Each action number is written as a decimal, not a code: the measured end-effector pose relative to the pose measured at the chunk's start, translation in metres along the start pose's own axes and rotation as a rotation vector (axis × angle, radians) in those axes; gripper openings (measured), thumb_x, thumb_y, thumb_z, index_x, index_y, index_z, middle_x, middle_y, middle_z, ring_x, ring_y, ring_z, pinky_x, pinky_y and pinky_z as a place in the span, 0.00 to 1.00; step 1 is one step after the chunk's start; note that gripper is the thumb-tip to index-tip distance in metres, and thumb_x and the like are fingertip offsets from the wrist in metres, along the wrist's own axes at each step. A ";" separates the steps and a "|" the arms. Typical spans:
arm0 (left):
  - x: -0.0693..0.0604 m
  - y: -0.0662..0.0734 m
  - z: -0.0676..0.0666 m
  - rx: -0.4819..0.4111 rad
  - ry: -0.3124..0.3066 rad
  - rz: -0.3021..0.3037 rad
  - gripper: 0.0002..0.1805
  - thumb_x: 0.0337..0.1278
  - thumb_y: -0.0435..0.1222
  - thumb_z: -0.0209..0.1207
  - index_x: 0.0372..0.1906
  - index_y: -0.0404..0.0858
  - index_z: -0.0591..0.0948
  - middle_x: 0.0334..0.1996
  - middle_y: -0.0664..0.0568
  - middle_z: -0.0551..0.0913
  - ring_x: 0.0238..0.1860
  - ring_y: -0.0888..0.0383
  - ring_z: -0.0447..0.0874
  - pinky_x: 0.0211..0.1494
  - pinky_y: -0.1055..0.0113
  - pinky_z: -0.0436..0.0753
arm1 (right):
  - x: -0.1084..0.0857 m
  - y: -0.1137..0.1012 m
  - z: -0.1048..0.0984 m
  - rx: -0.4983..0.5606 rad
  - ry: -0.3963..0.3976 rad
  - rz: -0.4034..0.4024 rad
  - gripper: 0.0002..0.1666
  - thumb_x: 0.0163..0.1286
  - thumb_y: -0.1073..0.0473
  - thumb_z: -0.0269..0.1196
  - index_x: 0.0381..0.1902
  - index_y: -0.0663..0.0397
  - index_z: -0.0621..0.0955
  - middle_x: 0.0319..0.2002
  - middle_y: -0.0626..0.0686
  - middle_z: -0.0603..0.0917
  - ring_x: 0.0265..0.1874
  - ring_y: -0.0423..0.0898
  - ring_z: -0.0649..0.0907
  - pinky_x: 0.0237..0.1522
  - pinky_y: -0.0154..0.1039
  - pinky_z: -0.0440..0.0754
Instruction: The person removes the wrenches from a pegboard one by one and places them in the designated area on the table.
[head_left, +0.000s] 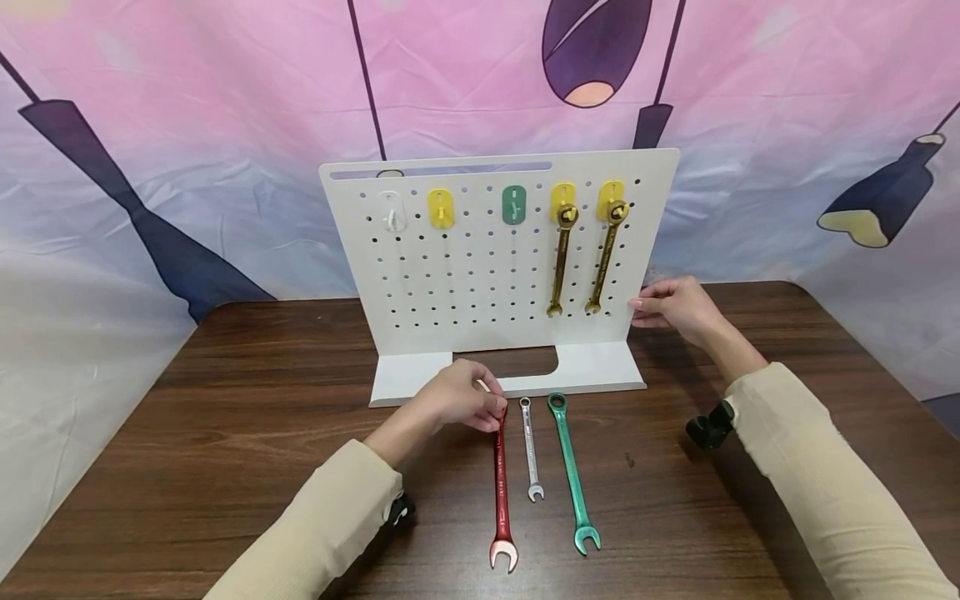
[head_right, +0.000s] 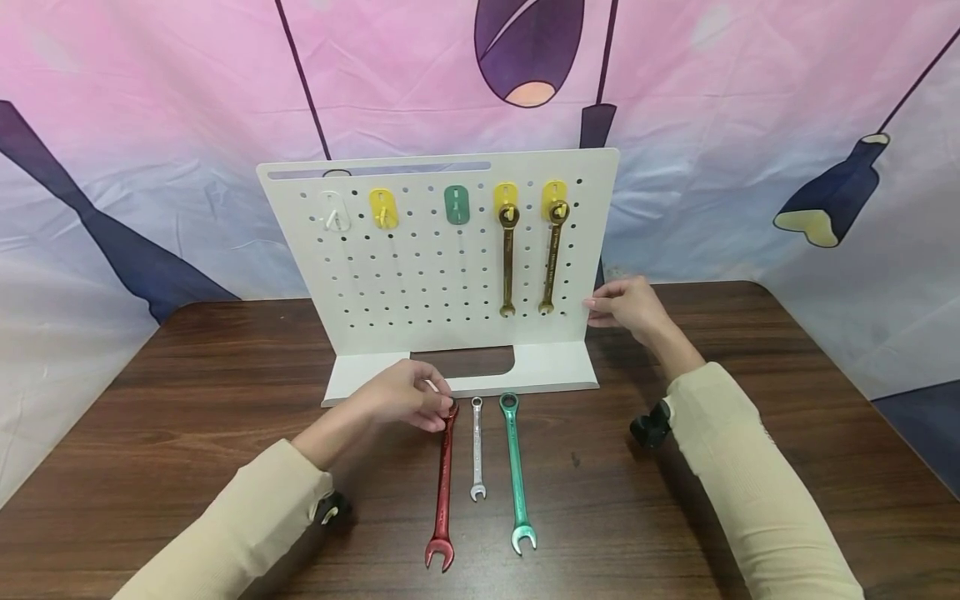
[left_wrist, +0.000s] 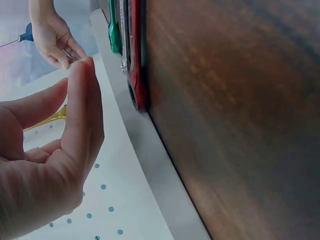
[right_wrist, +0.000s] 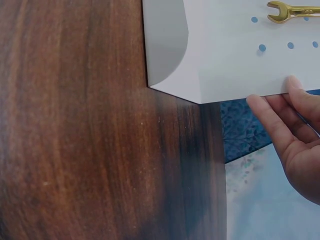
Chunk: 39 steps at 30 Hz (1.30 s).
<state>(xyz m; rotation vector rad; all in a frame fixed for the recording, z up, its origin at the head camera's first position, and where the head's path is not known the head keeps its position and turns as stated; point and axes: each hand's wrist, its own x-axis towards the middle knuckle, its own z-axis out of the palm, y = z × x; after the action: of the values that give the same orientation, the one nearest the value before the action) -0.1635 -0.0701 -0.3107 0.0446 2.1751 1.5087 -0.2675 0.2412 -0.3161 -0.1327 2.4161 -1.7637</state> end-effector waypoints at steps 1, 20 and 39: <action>0.001 0.001 0.000 0.002 0.003 0.004 0.05 0.53 0.20 0.56 0.35 0.24 0.72 0.24 0.39 0.79 0.17 0.58 0.77 0.28 0.66 0.86 | 0.000 0.000 0.000 0.001 0.001 0.000 0.12 0.66 0.69 0.56 0.42 0.79 0.75 0.43 0.64 0.75 0.31 0.45 0.84 0.46 0.48 0.82; 0.013 0.018 -0.008 0.094 0.043 0.099 0.08 0.55 0.26 0.57 0.40 0.26 0.74 0.30 0.43 0.77 0.33 0.47 0.82 0.38 0.62 0.86 | 0.000 -0.001 0.001 0.012 0.001 0.009 0.14 0.66 0.70 0.55 0.43 0.81 0.73 0.43 0.62 0.74 0.31 0.46 0.84 0.48 0.51 0.80; 0.025 0.030 -0.009 0.109 0.062 0.177 0.15 0.58 0.28 0.55 0.50 0.28 0.72 0.37 0.41 0.78 0.44 0.43 0.78 0.45 0.63 0.84 | 0.000 0.000 0.001 0.004 0.003 0.012 0.14 0.66 0.70 0.55 0.44 0.82 0.73 0.45 0.63 0.72 0.31 0.46 0.84 0.44 0.44 0.83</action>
<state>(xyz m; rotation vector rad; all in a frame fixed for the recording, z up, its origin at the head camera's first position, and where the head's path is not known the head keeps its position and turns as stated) -0.1960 -0.0586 -0.2907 0.2349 2.3544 1.5021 -0.2677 0.2406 -0.3160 -0.1151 2.4097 -1.7653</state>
